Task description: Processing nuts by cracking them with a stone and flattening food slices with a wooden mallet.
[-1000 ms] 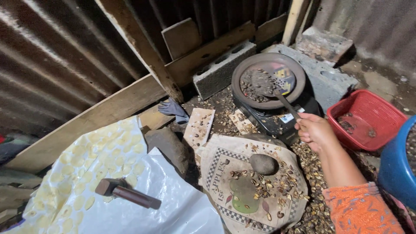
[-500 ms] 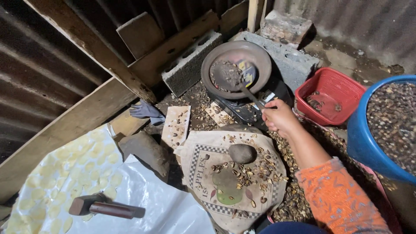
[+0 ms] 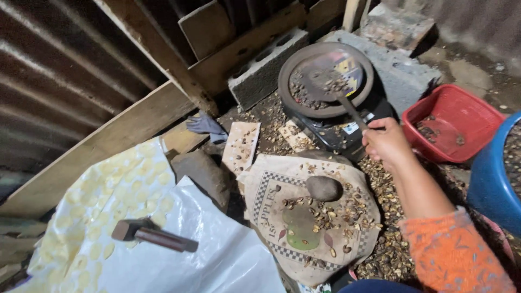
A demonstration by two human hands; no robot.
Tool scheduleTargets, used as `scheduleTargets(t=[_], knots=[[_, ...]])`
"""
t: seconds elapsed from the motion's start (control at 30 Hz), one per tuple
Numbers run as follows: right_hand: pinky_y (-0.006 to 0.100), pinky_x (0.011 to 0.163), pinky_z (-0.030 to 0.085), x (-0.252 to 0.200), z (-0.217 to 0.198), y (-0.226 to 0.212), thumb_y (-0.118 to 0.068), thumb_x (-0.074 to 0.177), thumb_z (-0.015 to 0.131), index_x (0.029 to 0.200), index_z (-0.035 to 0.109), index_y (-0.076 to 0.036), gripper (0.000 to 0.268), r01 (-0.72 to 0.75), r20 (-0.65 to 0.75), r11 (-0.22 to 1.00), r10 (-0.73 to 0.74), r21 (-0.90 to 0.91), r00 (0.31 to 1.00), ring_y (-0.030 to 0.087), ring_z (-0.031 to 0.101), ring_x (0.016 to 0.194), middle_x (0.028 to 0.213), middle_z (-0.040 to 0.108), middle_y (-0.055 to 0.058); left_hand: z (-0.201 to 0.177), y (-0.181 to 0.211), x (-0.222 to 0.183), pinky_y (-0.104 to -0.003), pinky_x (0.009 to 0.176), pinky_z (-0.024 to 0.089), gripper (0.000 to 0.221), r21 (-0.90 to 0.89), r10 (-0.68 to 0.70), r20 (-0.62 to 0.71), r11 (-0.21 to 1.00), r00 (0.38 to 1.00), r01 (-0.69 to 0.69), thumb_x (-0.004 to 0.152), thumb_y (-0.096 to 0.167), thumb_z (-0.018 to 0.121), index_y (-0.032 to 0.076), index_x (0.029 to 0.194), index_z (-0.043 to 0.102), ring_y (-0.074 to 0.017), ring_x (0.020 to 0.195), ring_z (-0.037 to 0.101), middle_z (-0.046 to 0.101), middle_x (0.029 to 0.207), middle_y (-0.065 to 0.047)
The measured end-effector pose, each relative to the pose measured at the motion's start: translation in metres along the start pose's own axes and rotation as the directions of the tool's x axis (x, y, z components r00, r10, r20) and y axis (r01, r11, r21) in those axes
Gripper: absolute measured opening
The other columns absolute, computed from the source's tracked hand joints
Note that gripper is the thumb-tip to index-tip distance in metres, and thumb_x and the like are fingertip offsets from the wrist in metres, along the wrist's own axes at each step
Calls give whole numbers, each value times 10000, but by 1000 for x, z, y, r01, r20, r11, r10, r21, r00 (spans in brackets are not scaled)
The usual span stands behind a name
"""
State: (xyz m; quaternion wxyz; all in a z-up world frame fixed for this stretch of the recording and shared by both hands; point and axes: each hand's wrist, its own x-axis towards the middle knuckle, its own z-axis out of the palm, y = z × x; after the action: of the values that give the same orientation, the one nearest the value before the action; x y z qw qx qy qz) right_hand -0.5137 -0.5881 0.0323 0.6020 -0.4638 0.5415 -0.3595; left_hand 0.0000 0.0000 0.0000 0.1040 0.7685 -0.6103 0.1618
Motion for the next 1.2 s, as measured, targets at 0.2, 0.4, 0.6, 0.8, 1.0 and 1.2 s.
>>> scheduleTargets(t=[0.2,0.4,0.6,0.8,1.0,1.2], knots=[[211,342,267,5,-12,5,18,972,585,1276,442,34,336,-79,22,995,80,-64,997,74,417,480,921,594,154,-75,36,-40,-511,1205,446,700,67,-119,96,991,988,112,633,589,731,209,1220,736,-460,1434,536,515,1529,-286],[217,352,253,-17,-15,-13,29,1017,502,1303,407,-13,305,-75,53,987,83,-144,995,73,409,502,895,585,106,-152,199,156,-495,1087,428,753,-237,201,714,971,671,-39,792,228,834,139,1467,512,-415,1452,351,254,1643,-246],[242,376,229,-12,-21,8,-2,1066,516,1311,392,-25,275,51,86,994,-43,-96,995,92,377,508,862,550,108,7,271,221,-449,997,505,443,-465,270,505,885,820,-5,931,2,486,8,1365,577,-396,1209,584,551,1430,-224],[252,389,217,-15,-35,7,15,1057,482,1322,349,-25,298,55,140,996,-45,-67,989,105,352,513,884,512,131,105,317,245,-444,1030,491,480,-574,-103,345,763,933,297,916,194,697,60,1364,589,-410,1195,570,537,1370,-225],[229,369,228,-15,-48,5,11,1071,473,1344,361,-32,298,25,158,996,-11,-82,987,85,358,498,905,534,122,47,373,231,-396,897,543,521,-521,170,849,431,501,737,1036,498,291,78,1227,532,-244,909,621,598,1060,-122],[222,358,220,-20,-50,2,17,1067,453,1325,369,-18,274,3,175,998,9,-69,984,76,357,491,892,514,103,81,374,210,-385,922,548,478,-718,158,-20,685,987,-124,854,70,795,98,1280,580,-286,1023,623,647,1174,-139]])
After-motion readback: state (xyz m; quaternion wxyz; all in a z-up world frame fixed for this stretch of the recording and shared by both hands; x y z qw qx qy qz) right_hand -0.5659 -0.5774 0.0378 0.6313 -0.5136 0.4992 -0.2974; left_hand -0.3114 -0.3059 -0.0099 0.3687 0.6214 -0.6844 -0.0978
